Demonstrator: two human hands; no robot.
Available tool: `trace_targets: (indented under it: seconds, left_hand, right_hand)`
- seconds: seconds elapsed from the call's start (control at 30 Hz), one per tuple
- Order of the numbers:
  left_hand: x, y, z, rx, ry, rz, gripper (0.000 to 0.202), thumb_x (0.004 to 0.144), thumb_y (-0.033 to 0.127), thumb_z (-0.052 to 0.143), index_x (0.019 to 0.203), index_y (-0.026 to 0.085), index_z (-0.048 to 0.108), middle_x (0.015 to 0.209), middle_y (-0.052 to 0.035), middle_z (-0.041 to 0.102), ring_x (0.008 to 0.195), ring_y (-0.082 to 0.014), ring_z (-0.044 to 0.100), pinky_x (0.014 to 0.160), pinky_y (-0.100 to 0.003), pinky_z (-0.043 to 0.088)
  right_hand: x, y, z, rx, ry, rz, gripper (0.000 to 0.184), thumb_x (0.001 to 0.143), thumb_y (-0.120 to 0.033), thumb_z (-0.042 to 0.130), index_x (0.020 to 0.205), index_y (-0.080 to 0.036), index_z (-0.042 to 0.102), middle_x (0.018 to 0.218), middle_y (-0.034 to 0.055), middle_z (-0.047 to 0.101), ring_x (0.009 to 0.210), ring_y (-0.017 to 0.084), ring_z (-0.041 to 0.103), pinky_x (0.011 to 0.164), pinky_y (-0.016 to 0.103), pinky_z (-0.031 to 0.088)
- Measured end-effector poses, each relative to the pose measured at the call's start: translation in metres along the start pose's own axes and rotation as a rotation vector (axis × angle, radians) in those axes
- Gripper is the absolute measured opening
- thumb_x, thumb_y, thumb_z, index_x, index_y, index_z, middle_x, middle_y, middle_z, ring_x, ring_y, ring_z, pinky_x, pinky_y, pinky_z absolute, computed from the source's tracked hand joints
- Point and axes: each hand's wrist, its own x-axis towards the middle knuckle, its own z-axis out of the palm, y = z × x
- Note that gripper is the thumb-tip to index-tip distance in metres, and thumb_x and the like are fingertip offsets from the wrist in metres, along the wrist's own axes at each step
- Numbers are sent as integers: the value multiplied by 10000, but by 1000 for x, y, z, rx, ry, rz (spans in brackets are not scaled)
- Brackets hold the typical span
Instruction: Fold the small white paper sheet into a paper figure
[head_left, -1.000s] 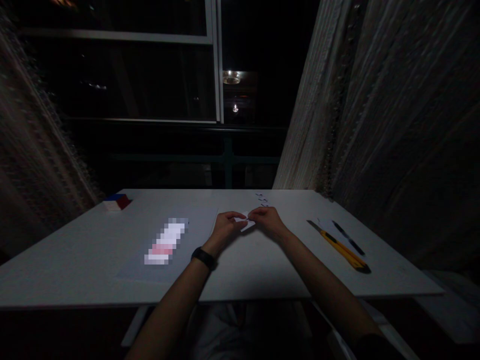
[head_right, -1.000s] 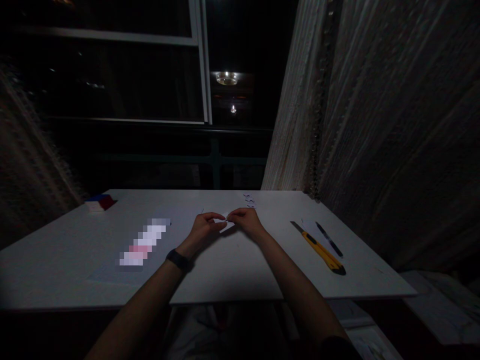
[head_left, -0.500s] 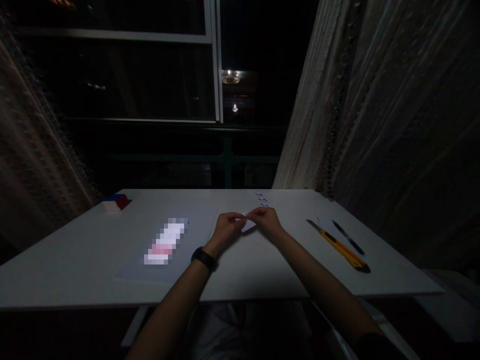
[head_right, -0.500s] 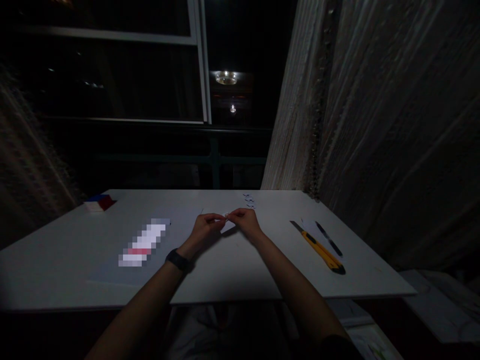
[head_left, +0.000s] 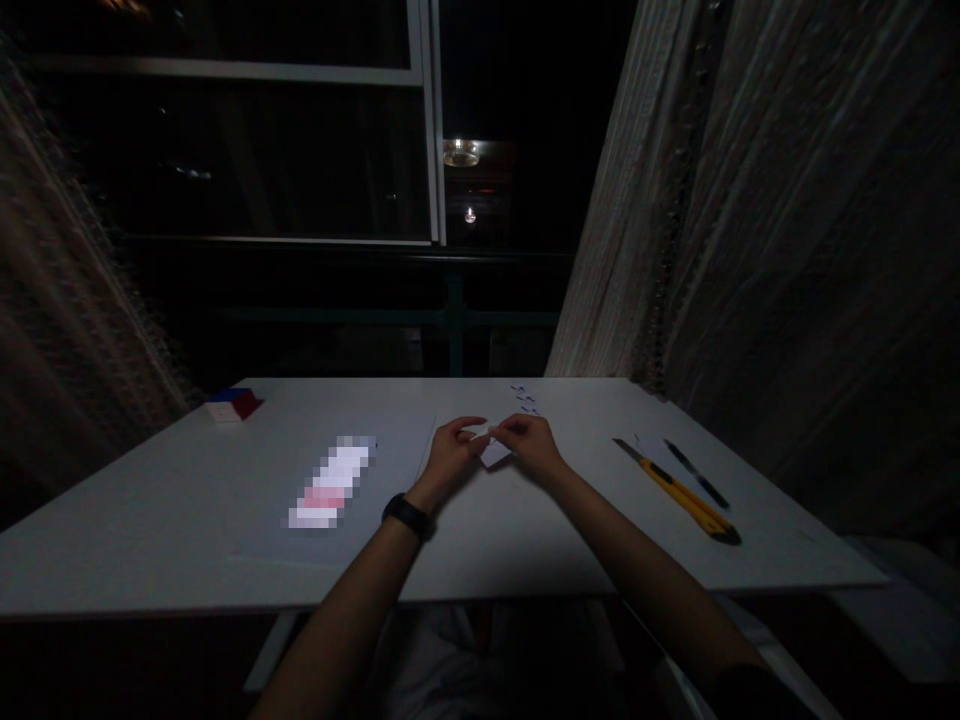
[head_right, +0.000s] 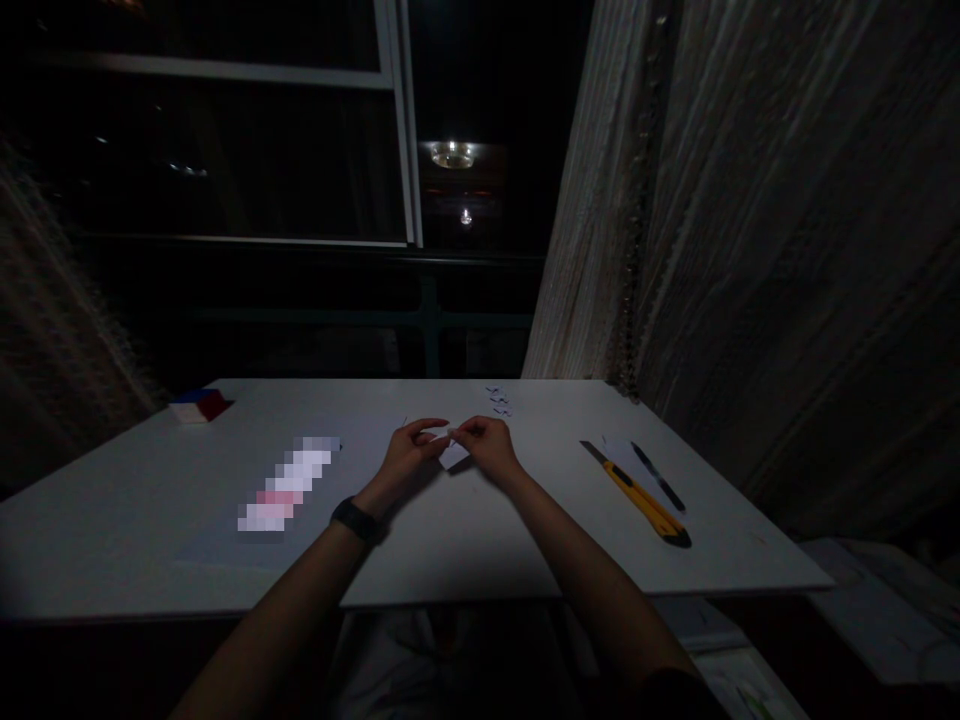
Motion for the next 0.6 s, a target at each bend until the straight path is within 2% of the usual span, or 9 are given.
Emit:
trace_targets:
  seconds: [0.13, 0.27, 0.6]
  left_hand:
    - [-1, 1, 1, 1, 4, -24, 341, 530, 227, 727, 838, 93, 668, 564, -12, 600, 506, -101, 526, 487, -202, 373]
    - [-1, 1, 2, -16, 16, -26, 315, 518, 193, 729, 812, 94, 673, 641, -51, 643, 564, -126, 564, 525, -219, 411]
    - [-2, 2, 0, -84, -1, -69, 376, 484, 184, 759, 831, 82, 658, 572, -24, 623, 508, -111, 553, 521, -224, 419]
  right_hand:
    - [0, 4, 1, -32, 3, -6, 285, 587, -414, 698, 616, -146, 605, 574, 18, 605, 532, 146, 546, 508, 291, 447]
    - [0, 7, 2, -91, 15, -54, 237, 627, -377, 671, 645, -149, 606, 594, 11, 600, 556, 136, 544, 531, 277, 442]
    - [-2, 3, 3, -89, 10, -94, 205, 638, -355, 661, 656, -162, 595, 601, -2, 591, 559, 124, 531, 532, 256, 428]
